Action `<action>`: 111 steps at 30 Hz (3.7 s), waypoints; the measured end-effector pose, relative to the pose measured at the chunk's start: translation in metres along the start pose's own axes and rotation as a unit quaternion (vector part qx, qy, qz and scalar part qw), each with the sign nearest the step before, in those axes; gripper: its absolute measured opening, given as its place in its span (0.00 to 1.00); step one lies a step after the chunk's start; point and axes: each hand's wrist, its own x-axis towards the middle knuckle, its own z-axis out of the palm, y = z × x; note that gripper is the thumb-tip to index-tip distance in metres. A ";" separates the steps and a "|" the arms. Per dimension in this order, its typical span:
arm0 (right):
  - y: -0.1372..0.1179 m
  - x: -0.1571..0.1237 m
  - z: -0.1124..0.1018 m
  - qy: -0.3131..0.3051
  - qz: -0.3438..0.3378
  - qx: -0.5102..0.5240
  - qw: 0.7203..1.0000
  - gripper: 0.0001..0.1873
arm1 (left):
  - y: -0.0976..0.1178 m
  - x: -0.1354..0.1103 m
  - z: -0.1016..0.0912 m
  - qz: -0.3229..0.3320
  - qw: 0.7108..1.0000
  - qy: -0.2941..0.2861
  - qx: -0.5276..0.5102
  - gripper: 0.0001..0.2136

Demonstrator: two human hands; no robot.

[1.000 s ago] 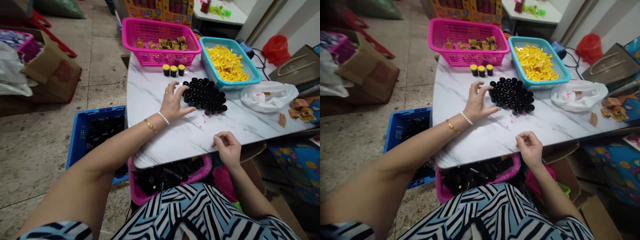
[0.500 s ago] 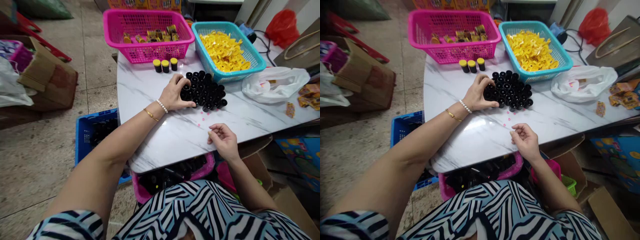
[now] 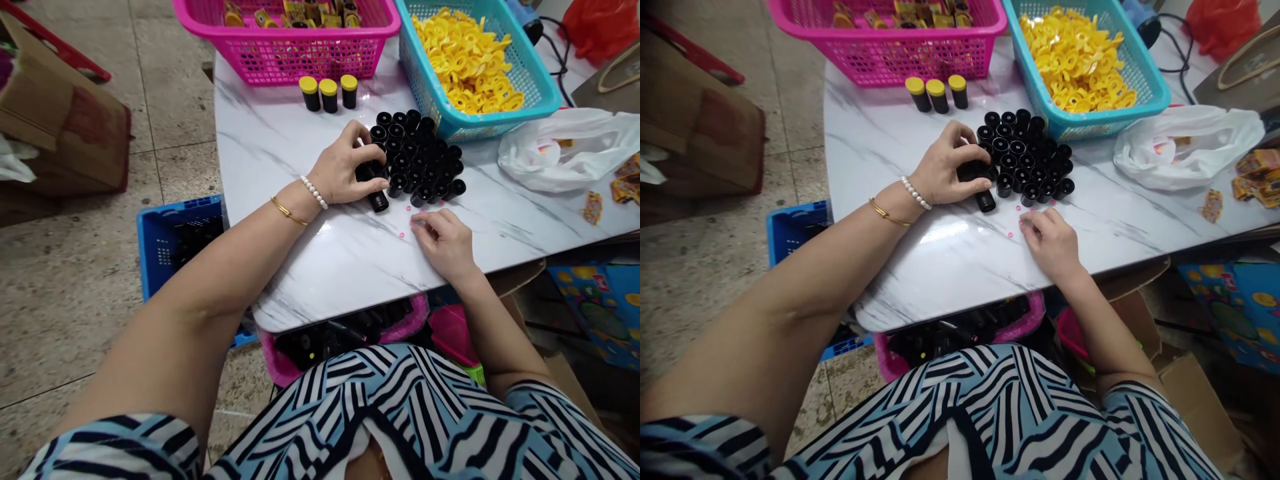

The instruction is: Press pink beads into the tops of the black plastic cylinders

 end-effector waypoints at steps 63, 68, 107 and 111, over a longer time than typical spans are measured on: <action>-0.076 -0.016 -0.006 -0.183 0.215 0.421 0.862 0.10 | 0.164 -0.146 -0.019 -0.191 0.979 0.053 0.043 0.11; -0.086 -0.015 -0.012 -0.196 0.214 0.422 0.859 0.07 | 0.163 -0.146 -0.017 -0.187 0.980 0.058 0.045 0.11; -0.122 -0.022 -0.004 -0.121 0.103 0.225 0.961 0.02 | 0.165 -0.146 -0.018 -0.204 0.977 0.054 0.026 0.10; -0.122 -0.025 -0.001 -0.124 0.163 0.244 0.948 0.06 | 0.166 -0.145 -0.020 -0.202 0.978 0.044 0.034 0.10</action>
